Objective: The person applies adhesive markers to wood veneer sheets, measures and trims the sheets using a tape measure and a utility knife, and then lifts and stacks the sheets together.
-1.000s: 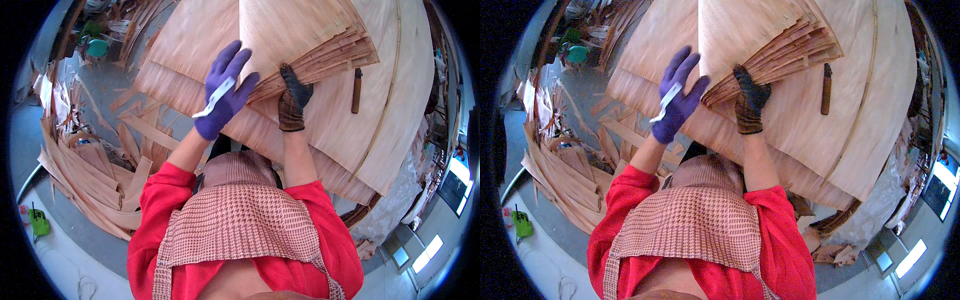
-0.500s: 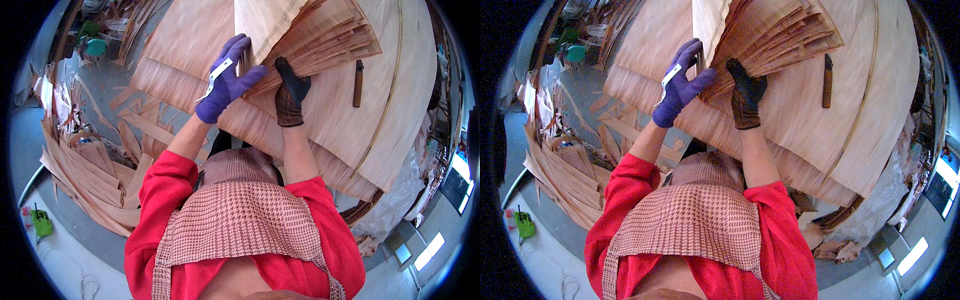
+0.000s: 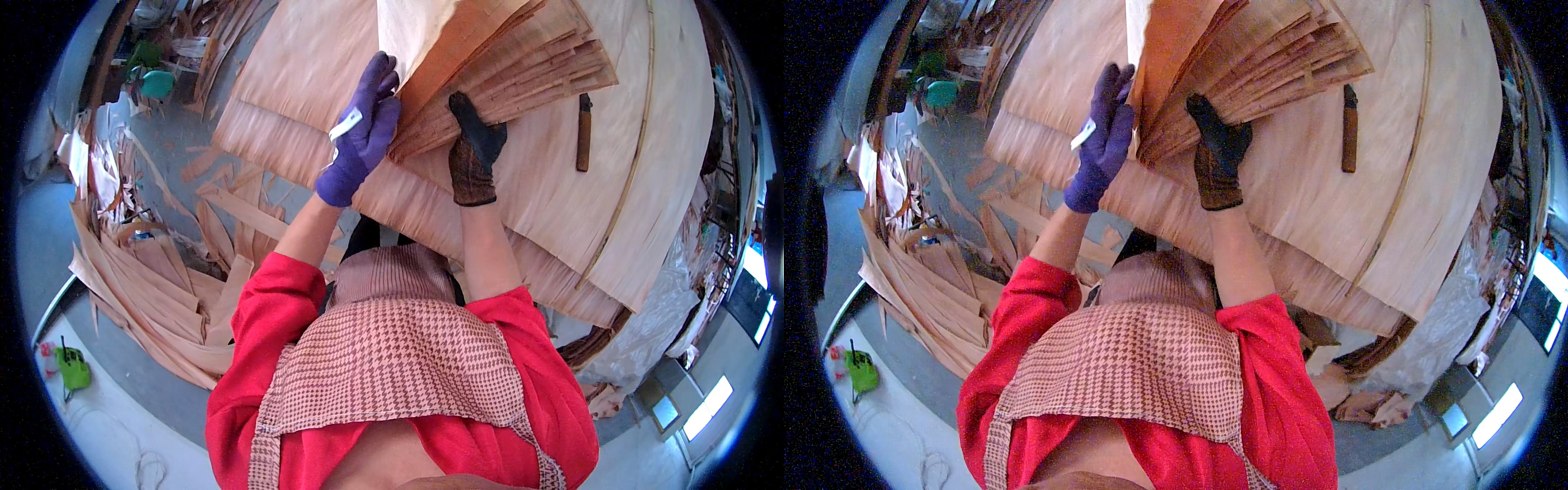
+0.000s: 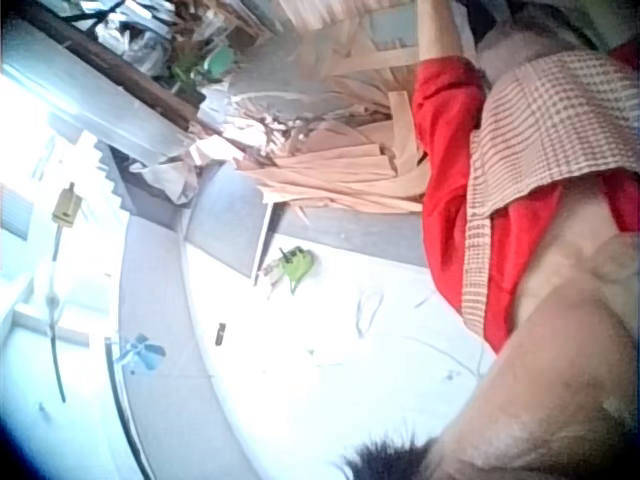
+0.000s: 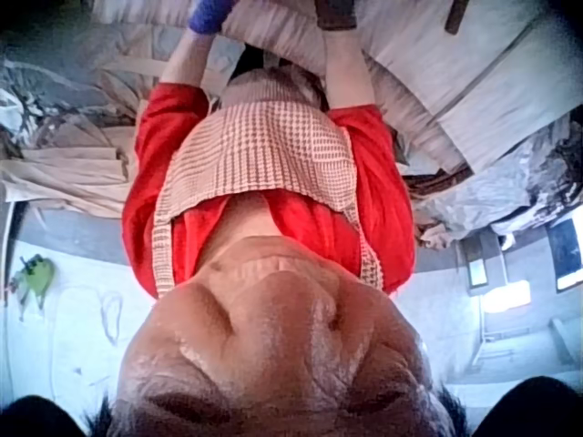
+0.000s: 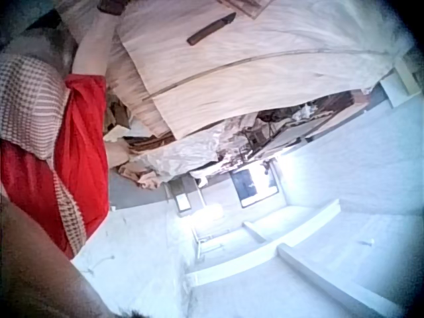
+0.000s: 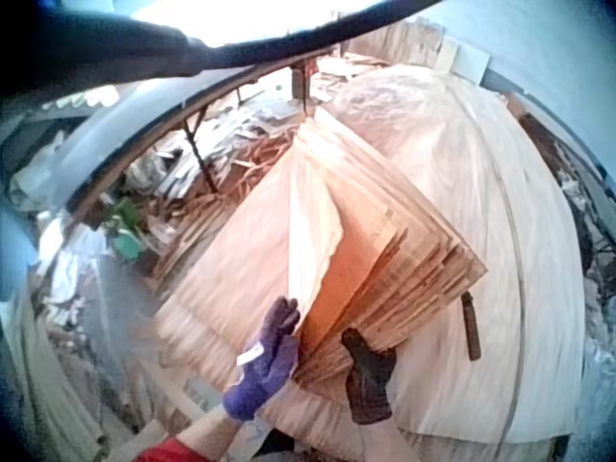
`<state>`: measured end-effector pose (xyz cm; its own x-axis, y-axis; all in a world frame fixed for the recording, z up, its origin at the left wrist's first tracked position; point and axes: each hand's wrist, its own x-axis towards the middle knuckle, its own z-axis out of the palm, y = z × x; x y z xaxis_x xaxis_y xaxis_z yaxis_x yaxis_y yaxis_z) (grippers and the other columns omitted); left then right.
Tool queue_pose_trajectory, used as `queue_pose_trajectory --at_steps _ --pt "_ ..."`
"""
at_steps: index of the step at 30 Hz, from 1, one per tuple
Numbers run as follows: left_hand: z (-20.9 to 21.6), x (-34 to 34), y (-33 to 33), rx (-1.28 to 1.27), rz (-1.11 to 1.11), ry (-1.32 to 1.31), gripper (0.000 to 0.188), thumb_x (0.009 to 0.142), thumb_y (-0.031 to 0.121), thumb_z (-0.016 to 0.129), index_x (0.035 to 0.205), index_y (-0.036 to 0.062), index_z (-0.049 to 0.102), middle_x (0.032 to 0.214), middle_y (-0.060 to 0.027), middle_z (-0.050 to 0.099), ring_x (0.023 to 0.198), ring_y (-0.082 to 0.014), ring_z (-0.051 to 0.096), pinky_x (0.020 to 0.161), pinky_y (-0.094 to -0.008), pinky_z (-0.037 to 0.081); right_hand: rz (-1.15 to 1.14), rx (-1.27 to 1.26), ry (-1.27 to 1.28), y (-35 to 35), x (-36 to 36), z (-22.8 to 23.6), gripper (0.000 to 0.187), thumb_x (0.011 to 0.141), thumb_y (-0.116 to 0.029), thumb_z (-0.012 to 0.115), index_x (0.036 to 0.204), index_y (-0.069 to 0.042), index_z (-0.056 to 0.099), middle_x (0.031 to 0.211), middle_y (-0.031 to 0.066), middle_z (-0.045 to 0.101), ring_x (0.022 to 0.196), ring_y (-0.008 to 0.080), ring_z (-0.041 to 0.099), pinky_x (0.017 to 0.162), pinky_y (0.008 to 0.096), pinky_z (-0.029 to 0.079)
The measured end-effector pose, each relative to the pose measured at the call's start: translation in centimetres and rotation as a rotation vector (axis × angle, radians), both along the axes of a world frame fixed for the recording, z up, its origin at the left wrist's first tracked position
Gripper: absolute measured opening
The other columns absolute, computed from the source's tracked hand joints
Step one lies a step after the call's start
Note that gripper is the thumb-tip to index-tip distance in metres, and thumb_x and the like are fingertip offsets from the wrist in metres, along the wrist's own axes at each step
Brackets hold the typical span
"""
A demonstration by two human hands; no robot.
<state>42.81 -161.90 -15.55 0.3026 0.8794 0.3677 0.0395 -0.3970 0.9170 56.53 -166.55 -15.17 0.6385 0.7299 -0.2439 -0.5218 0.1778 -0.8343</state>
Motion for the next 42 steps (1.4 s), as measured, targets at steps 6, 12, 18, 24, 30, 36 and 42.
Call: queue_pose_trajectory --at_steps 6,12,18,24,30,36,42 --pt "1.1 0.0 0.5 0.348 -0.044 0.452 0.049 0.074 -0.008 0.049 0.117 0.0149 0.049 0.134 -0.0186 0.031 0.102 -0.0318 0.055 0.075 -0.032 0.052 -0.02 -0.151 -0.207 0.0 0.2 0.0 0.042 0.064 0.009 0.068 0.102 0.003 0.053 0.101 0.0102 0.057 0.09 0.0206 0.056 0.081 0.0319 0.048" --pt "0.9 0.0 0.4 0.278 -0.007 0.464 0.051 0.072 -0.009 0.049 0.113 0.0204 0.055 0.135 -0.0166 0.031 0.1 -0.0308 0.056 0.073 -0.032 0.053 -0.02 -0.022 -0.02 0.0 -0.1 0.6 0.041 0.064 0.006 0.07 0.101 0.003 0.054 0.101 0.0106 0.058 0.091 0.0209 0.056 0.081 0.032 0.048" --pt "1.7 -0.3 0.3 0.265 -0.029 0.539 0.048 0.073 -0.006 0.05 0.115 0.017 0.053 0.128 -0.0167 0.04 0.088 -0.0308 0.06 0.073 -0.0332 0.051 -0.056 -0.053 -0.098 0.1 0.0 0.2 0.042 0.063 0.011 0.067 0.101 0.003 0.054 0.099 0.0127 0.058 0.086 0.023 0.058 0.075 0.0325 0.052" --pt "1.9 0.1 -0.3 -0.007 0.113 0.232 0.048 0.073 0.02 0.065 0.114 0.0014 0.047 0.102 -0.0186 0.058 0.091 -0.0309 0.059 0.078 -0.0372 0.046 -0.052 -0.019 -0.012 0.2 -0.2 0.4 0.041 0.062 0.013 0.066 0.1 0.005 0.053 0.098 0.0139 0.058 0.086 0.0241 0.059 0.075 0.0341 0.052" --pt "2.1 0.6 -0.3 -0.044 0.21 0.404 0.062 0.064 0.028 0.074 0.112 -0.0003 0.049 0.107 -0.0174 0.055 0.097 -0.0283 0.055 0.081 -0.0353 0.045 -0.046 -0.026 -0.021 0.1 -0.2 0.6 0.04 0.062 0.012 0.067 0.099 0.005 0.054 0.098 0.0136 0.058 0.086 0.0232 0.059 0.075 0.0333 0.052" --pt "1.6 0.6 0.1 -0.135 0.227 0.367 0.067 0.06 0.032 0.076 0.112 -0.0001 0.05 0.106 -0.0169 0.056 0.1 -0.029 0.053 0.085 -0.0366 0.043 -0.056 -0.004 -0.063 0.2 -0.2 0.5 0.039 0.063 0.01 0.069 0.098 0.003 0.055 0.097 0.0113 0.059 0.084 0.0206 0.058 0.076 0.0318 0.051" --pt "1.9 0.9 -0.1 -0.143 0.219 0.41 0.071 0.058 0.035 0.077 0.112 -0.0005 0.049 0.107 -0.0172 0.055 0.1 -0.0297 0.053 0.086 -0.0366 0.042 -0.047 -0.039 -0.039 0.2 -0.2 0.7 0.035 0.064 0.01 0.067 0.097 0.005 0.055 0.093 0.0136 0.06 0.083 0.0217 0.06 0.075 0.0319 0.051"
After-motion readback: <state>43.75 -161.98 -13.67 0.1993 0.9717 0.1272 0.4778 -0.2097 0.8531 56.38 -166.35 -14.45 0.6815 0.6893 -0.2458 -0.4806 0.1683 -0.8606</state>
